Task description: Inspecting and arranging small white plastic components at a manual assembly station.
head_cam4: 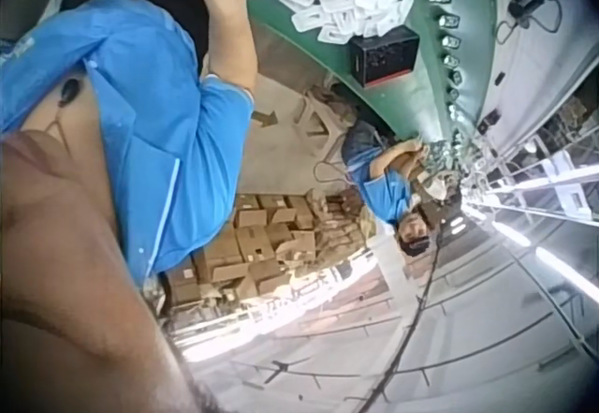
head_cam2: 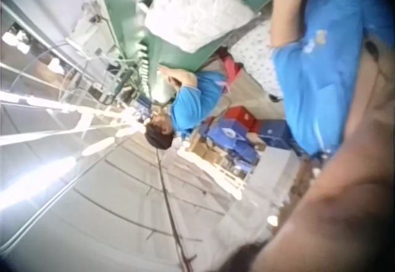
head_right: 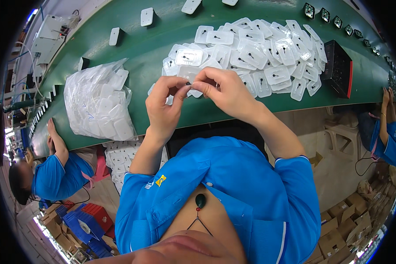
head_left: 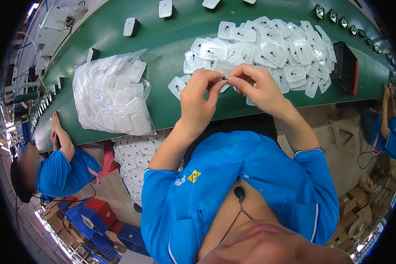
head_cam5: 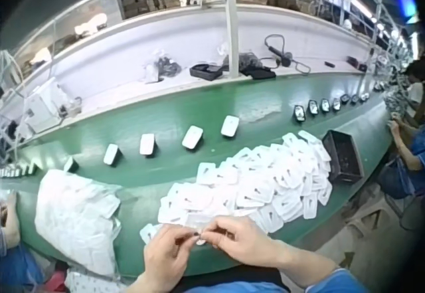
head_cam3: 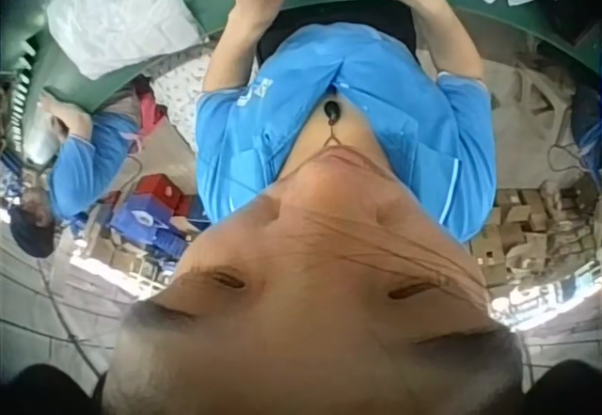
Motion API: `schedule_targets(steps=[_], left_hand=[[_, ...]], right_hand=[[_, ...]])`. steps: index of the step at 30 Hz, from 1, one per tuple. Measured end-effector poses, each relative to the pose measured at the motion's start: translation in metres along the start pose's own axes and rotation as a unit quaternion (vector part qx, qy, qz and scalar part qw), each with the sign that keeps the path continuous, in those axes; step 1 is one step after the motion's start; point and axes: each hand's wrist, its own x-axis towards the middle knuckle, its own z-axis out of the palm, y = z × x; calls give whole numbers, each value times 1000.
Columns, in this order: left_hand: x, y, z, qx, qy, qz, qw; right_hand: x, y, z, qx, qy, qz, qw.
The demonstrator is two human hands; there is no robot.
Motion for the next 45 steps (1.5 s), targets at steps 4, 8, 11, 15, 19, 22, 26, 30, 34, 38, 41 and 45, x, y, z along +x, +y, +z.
schedule_targets(steps=[4,8,11,15,19,22,26,30,34,38,41,45], left_hand=[[-4,0,1,-78,-8,-82,994],[-8,1,3,-172,-18,-155,973],[-6,10,8,-273,14,-193,942],[-8,8,9,-293,23,-214,932],[-10,4,10,-302,14,-238,923],[-11,3,8,-363,-3,-280,888],[-12,6,12,-360,20,-264,894],[-14,2,15,-309,34,-207,928],[-14,-1,17,-253,42,-151,955],[-12,-2,15,-244,38,-144,958],[-7,3,13,-329,38,-184,926],[-5,2,14,-344,15,-196,918]], right_hand=[[-2,5,8,-126,87,-132,979],[0,9,13,-237,133,-257,927],[3,10,16,-304,186,-279,892],[1,10,18,-307,206,-252,894],[0,11,19,-291,212,-213,908],[1,12,21,-299,218,-202,907],[-1,11,22,-251,196,-152,936],[-1,14,26,-163,187,-96,964],[-1,19,31,-67,179,-45,980],[-3,20,31,-2,166,-8,986],[1,20,23,-77,248,-120,958],[3,16,15,-83,261,-140,952]])
